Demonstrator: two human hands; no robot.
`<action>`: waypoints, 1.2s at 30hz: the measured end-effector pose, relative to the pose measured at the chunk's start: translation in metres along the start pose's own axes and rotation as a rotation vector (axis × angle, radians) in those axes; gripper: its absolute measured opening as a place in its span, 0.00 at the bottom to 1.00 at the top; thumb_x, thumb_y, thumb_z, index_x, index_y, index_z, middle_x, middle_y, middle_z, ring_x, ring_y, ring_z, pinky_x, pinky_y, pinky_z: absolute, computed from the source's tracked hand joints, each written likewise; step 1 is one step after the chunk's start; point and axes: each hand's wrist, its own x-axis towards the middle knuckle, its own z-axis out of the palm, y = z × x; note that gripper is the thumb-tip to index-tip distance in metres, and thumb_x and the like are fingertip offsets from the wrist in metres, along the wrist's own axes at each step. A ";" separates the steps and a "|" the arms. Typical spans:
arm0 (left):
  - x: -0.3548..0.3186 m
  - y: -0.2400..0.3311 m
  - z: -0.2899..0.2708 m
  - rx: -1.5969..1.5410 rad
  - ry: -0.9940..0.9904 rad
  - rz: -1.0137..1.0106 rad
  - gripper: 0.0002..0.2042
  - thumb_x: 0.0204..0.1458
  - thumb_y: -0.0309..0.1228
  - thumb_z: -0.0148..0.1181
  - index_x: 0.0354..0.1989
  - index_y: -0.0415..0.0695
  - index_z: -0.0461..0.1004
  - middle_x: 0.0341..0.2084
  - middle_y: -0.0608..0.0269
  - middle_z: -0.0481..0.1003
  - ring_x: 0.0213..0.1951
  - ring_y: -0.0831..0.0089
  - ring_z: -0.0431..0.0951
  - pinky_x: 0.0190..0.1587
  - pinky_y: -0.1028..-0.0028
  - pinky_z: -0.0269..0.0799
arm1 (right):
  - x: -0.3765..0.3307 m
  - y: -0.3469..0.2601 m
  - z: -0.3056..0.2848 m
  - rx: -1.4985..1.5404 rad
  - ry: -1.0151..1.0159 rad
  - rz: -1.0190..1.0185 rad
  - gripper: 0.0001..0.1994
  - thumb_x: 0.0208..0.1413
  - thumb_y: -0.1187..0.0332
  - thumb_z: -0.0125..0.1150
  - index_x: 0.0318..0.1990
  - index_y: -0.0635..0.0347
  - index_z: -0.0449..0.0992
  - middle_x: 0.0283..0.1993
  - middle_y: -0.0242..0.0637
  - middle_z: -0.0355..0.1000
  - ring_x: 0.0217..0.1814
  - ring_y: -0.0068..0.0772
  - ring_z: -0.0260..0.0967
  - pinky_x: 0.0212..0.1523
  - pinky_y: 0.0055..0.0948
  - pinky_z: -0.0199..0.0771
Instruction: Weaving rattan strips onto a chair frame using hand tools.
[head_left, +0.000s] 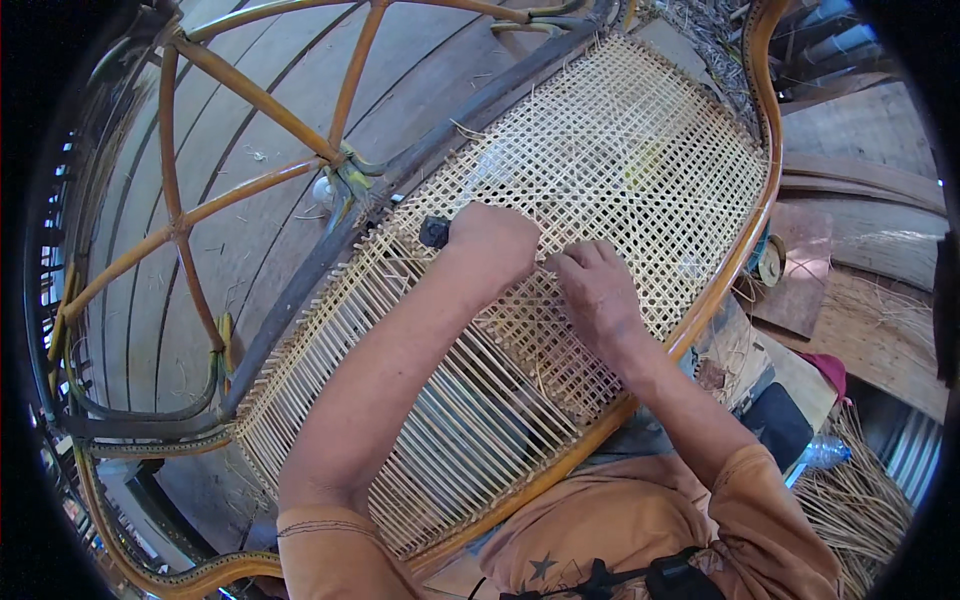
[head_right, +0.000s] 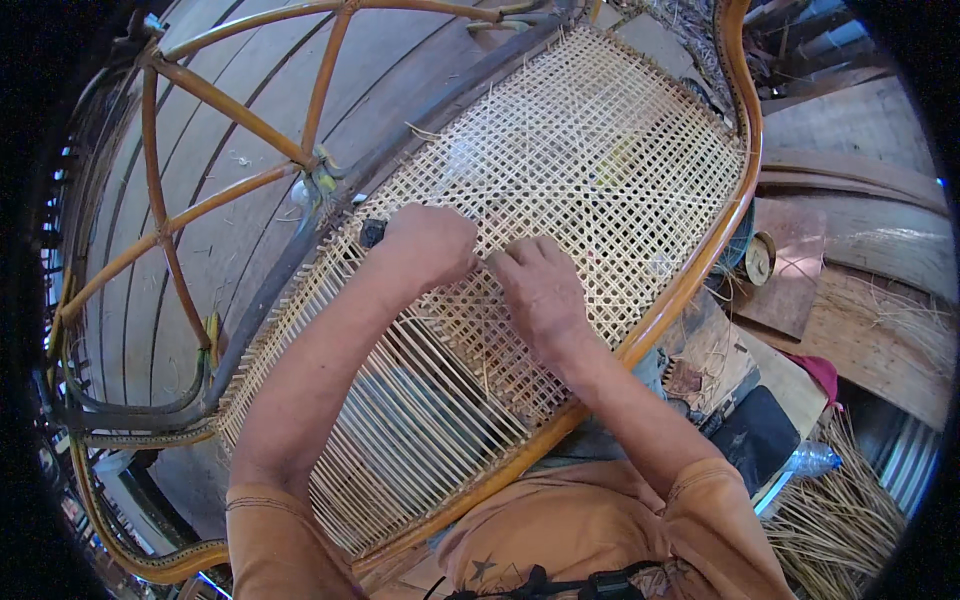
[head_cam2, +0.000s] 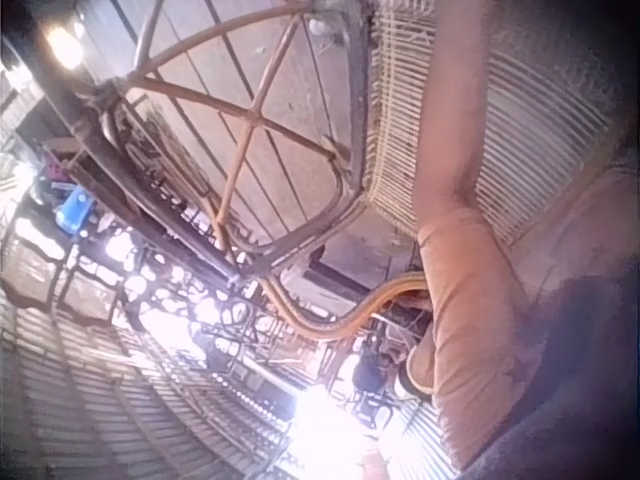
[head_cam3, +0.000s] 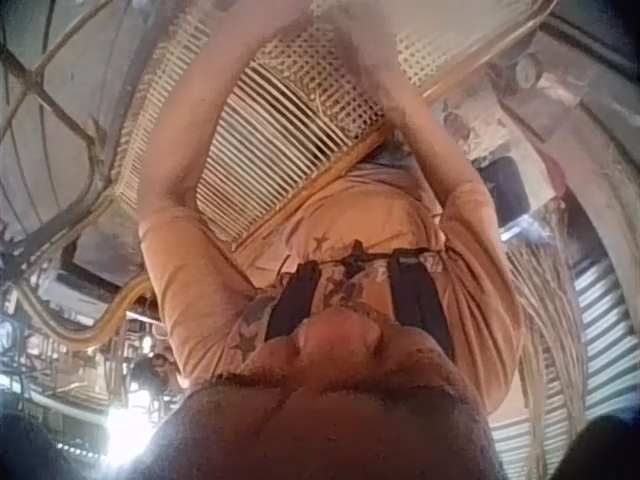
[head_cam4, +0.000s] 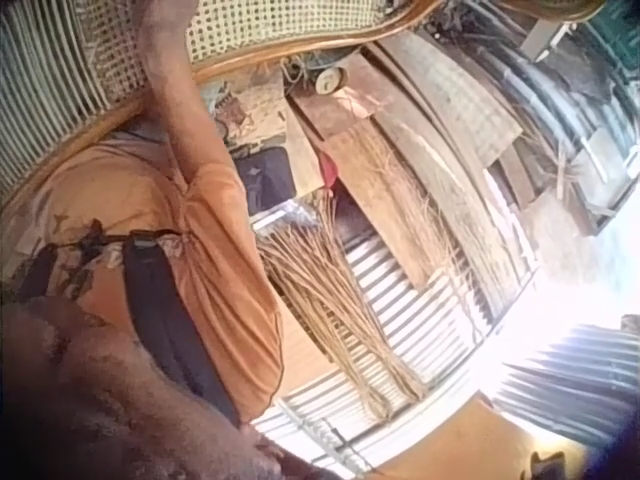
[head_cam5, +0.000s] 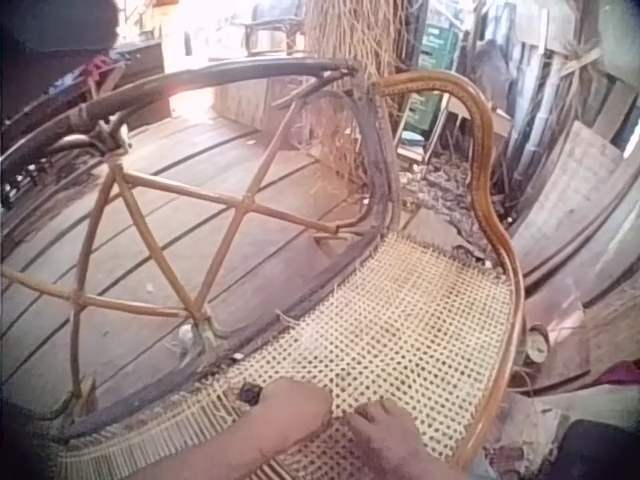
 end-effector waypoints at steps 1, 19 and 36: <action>-0.002 -0.001 -0.002 -0.021 -0.008 -0.010 0.13 0.48 0.38 0.55 0.32 0.42 0.79 0.32 0.53 0.78 0.37 0.58 0.79 0.39 0.62 0.74 | 0.001 0.002 0.000 0.042 0.037 -0.083 0.11 0.42 0.77 0.55 0.37 0.57 0.72 0.36 0.37 0.68 0.40 0.40 0.63 0.41 0.36 0.67; -0.032 -0.056 0.028 0.002 0.100 -0.215 0.17 0.50 0.45 0.53 0.28 0.42 0.78 0.27 0.51 0.78 0.33 0.55 0.79 0.36 0.60 0.74 | -0.016 0.024 -0.002 0.116 -0.050 0.024 0.07 0.50 0.70 0.59 0.34 0.62 0.71 0.40 0.41 0.68 0.44 0.45 0.65 0.45 0.35 0.69; -0.051 -0.035 0.024 -0.244 0.462 -0.259 0.16 0.49 0.44 0.58 0.36 0.44 0.75 0.34 0.54 0.76 0.37 0.58 0.78 0.38 0.62 0.72 | -0.027 0.028 -0.006 0.168 0.032 -0.046 0.08 0.47 0.73 0.60 0.33 0.63 0.69 0.40 0.41 0.66 0.43 0.44 0.63 0.45 0.35 0.68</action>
